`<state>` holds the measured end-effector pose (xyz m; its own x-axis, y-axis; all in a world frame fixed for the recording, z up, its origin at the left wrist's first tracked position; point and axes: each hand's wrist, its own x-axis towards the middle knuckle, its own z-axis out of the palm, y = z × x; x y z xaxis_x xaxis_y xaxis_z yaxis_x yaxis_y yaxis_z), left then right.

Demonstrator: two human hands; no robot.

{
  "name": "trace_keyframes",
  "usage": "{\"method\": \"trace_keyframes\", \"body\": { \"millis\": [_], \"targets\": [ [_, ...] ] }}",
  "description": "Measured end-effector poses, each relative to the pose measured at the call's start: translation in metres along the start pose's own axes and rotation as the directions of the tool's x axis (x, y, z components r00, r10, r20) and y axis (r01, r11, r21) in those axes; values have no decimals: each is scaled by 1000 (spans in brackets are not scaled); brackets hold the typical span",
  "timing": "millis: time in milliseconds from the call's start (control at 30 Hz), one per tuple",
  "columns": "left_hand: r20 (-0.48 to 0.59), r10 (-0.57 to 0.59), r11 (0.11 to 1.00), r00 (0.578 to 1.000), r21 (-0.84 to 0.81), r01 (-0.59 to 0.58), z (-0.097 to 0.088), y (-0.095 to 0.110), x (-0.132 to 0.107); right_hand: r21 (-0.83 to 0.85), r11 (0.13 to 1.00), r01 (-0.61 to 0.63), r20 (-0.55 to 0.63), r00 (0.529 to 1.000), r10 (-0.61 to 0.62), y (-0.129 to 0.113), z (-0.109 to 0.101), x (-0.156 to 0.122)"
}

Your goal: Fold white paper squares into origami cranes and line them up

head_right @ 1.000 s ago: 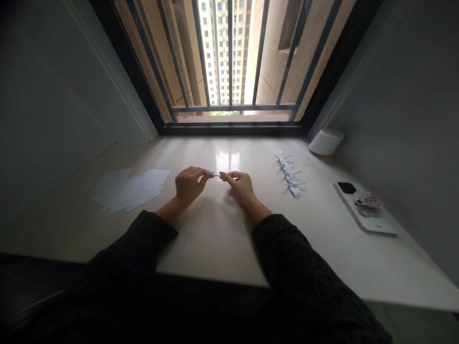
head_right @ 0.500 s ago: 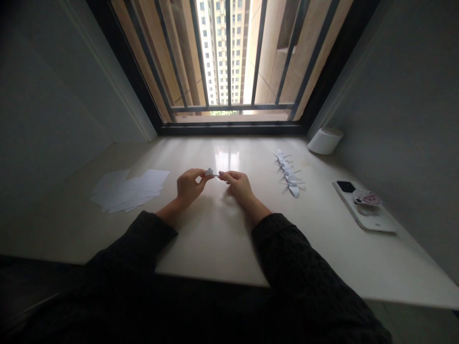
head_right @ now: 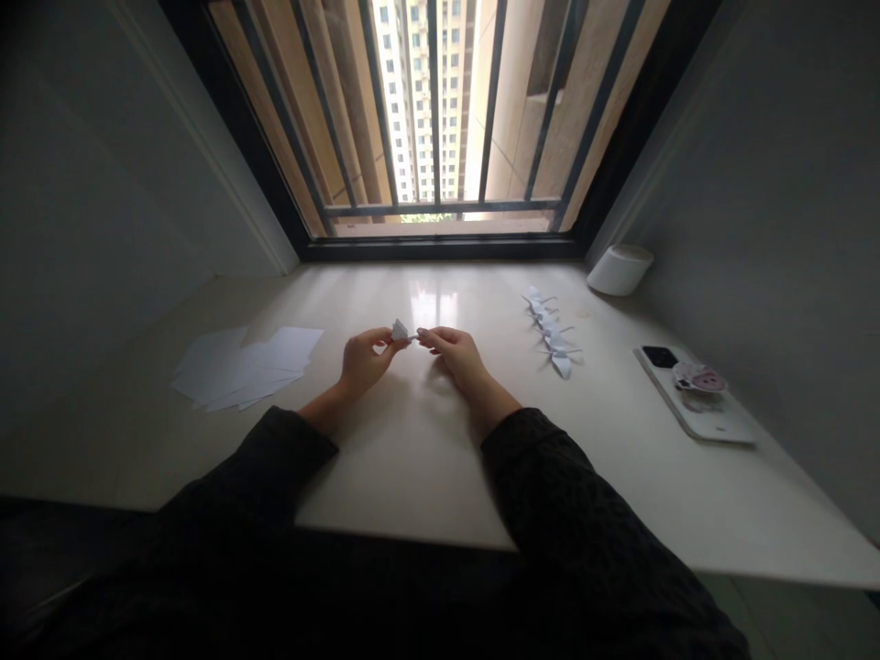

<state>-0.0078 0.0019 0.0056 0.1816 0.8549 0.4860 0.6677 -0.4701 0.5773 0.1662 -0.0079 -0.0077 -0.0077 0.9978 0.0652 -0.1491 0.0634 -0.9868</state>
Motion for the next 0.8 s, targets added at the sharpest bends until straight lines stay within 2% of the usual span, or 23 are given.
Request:
{"method": "trace_keyframes", "body": {
  "millis": [200,567,667,800],
  "targets": [
    [48,-28,996,998,-87,32,1,0,1,86,987,-133,77,989,127,2,-2,4],
    [114,-29,982,993,-181,50,4,-4,0,96,981,-167,118,981,156,6,-6,6],
    [148,-48,973,988,-216,80,5,-4,1,48,991,-123,50,991,121,4,-6,5],
    [198,-86,955,976,-263,138,6,-4,1,-8,998,57,-96,994,-58,0,-5,4]
  ]
}}
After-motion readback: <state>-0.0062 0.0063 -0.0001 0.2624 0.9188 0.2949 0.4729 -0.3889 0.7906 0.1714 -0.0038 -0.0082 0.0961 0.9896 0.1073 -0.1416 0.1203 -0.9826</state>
